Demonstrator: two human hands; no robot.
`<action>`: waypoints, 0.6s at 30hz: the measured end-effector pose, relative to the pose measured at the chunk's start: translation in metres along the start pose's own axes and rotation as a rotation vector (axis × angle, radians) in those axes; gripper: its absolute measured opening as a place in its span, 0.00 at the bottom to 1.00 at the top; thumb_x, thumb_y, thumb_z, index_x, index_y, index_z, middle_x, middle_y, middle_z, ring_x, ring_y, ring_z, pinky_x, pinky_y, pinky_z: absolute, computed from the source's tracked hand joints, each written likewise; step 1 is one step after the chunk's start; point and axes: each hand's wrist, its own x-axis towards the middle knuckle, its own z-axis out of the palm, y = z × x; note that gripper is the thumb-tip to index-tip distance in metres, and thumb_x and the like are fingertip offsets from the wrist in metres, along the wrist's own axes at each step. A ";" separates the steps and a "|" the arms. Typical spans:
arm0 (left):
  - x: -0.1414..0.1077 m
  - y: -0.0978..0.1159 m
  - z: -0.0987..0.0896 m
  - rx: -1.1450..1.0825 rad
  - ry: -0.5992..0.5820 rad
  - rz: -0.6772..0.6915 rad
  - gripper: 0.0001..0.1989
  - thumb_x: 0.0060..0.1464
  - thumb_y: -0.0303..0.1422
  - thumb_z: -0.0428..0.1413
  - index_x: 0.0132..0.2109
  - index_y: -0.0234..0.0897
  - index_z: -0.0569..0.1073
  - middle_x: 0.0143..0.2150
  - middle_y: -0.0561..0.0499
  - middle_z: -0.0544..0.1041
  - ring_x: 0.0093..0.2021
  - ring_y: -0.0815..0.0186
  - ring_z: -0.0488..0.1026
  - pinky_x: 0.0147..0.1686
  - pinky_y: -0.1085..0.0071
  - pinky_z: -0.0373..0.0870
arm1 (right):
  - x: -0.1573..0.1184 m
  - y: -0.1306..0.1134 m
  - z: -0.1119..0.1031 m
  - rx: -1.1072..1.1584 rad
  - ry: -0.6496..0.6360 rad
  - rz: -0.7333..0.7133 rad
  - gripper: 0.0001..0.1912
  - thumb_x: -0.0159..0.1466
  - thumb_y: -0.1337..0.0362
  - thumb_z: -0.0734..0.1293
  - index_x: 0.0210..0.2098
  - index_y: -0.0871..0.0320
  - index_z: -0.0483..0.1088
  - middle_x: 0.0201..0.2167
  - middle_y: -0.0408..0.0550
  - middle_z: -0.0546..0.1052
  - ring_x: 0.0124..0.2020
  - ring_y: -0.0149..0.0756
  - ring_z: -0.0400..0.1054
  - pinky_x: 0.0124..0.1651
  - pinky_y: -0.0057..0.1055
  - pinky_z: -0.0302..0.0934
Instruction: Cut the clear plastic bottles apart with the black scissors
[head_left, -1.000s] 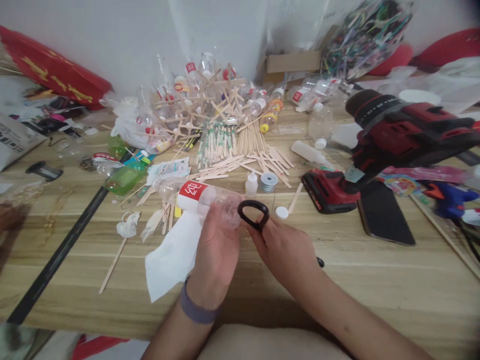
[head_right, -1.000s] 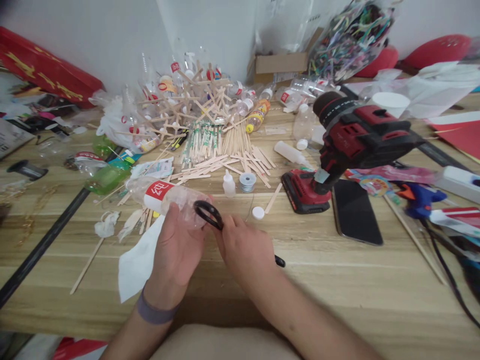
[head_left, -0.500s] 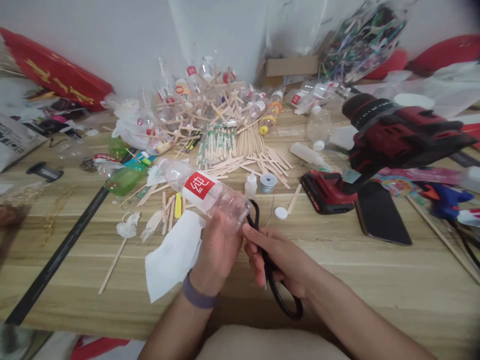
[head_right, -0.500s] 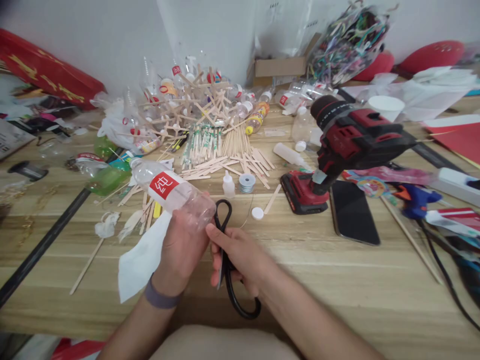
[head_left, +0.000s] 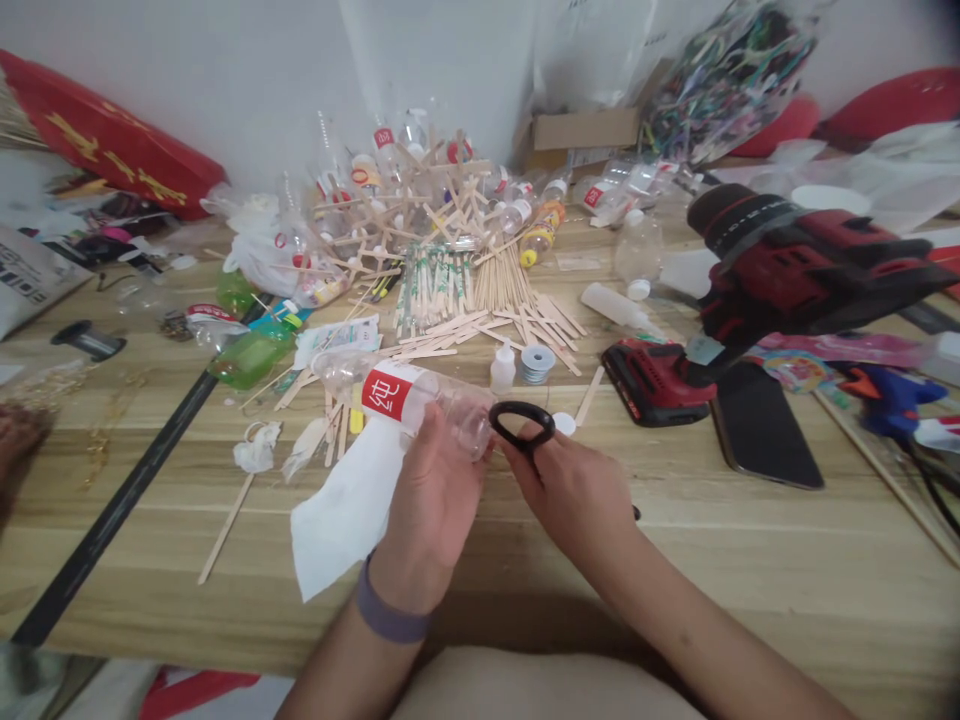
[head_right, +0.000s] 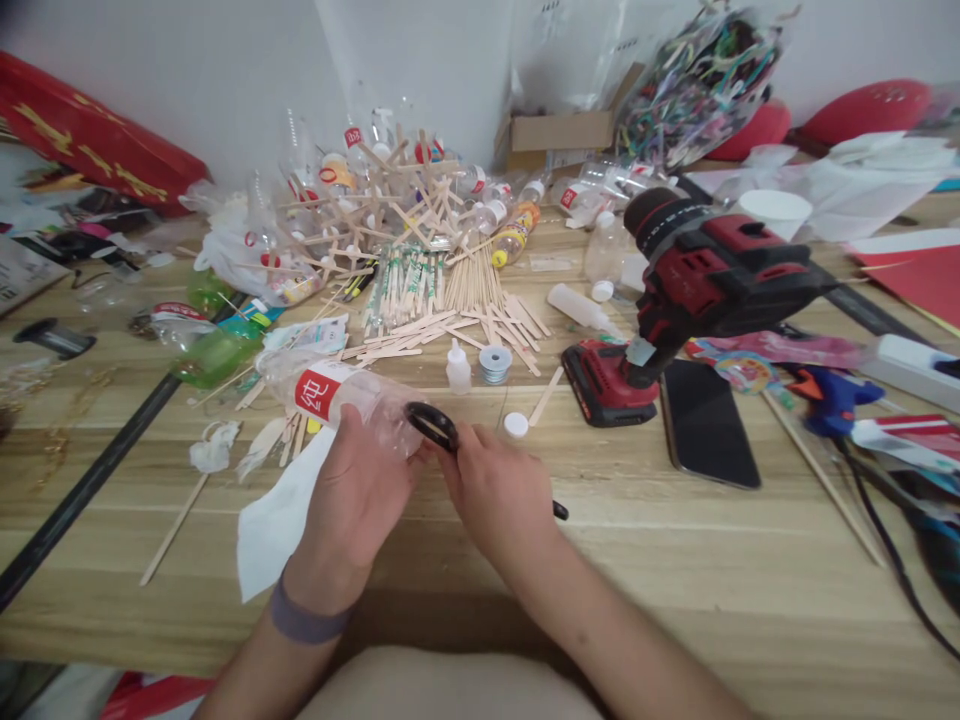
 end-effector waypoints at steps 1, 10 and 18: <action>0.000 0.000 0.001 -0.003 0.006 0.013 0.07 0.56 0.36 0.64 0.37 0.36 0.78 0.36 0.52 0.81 0.37 0.66 0.78 0.39 0.71 0.72 | 0.000 0.000 0.000 0.005 -0.003 -0.001 0.16 0.64 0.50 0.64 0.32 0.57 0.71 0.28 0.57 0.77 0.26 0.43 0.69 0.27 0.32 0.42; 0.000 -0.010 -0.001 0.052 -0.055 0.165 0.10 0.51 0.33 0.67 0.41 0.40 0.77 0.41 0.52 0.80 0.45 0.63 0.76 0.50 0.67 0.70 | 0.003 -0.009 -0.001 0.373 -0.372 0.150 0.26 0.70 0.52 0.60 0.17 0.54 0.60 0.13 0.45 0.68 0.18 0.34 0.66 0.26 0.29 0.55; 0.003 -0.005 -0.012 0.086 -0.135 0.099 0.14 0.48 0.40 0.68 0.42 0.43 0.80 0.40 0.51 0.80 0.42 0.60 0.75 0.43 0.66 0.71 | -0.001 -0.009 -0.015 0.881 -0.837 0.390 0.31 0.55 0.30 0.61 0.26 0.53 0.55 0.14 0.32 0.58 0.10 0.25 0.53 0.13 0.23 0.33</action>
